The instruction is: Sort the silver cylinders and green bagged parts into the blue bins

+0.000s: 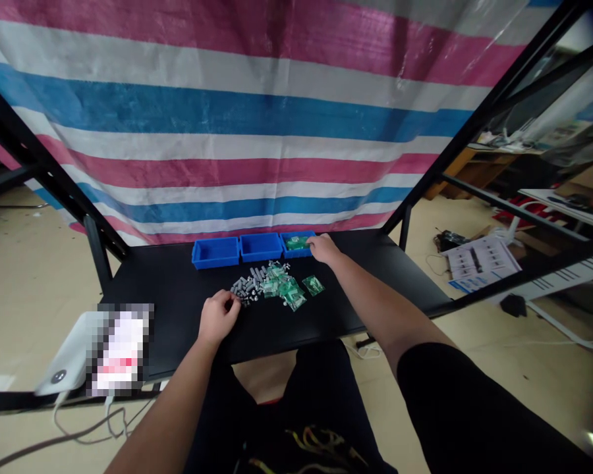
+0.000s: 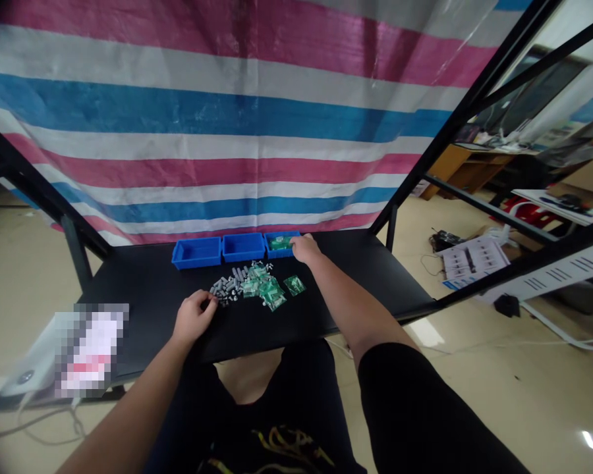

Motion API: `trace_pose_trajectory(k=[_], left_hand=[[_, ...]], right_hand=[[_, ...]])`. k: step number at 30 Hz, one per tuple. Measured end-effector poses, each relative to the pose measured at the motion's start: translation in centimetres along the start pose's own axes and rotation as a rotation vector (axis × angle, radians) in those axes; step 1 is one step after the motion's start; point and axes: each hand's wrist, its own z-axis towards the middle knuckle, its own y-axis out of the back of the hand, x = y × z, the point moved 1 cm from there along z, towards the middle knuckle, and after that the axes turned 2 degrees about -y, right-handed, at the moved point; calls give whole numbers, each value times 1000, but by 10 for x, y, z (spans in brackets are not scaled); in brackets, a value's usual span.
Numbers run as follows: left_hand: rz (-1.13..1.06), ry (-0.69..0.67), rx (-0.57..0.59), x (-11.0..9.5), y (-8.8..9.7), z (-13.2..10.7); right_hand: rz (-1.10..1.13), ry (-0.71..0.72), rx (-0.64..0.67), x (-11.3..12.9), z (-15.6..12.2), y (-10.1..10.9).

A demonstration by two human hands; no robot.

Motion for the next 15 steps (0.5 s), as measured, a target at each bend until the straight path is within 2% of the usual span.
trace_pose_trajectory(k=[1,3,5,6,11,15], left_hand=[[-2,-2,0,0,0,0],[-1,-5,0,0,0,0],[1,-5,1,-1,0,0],[2,-4,0,-1,0,0],[4,-2,4,0,0,0],[9,-11,4,2,-1,1]], right_hand=[[-3,29,-13,0,-3,-2],[24,76,-125,1,-9,-2],[54,76,-227,1,-20,0],[59,70,-237,0,-26,2],[16,69,-87,-3,-70,6],[135,33,212,-7,-97,-3]])
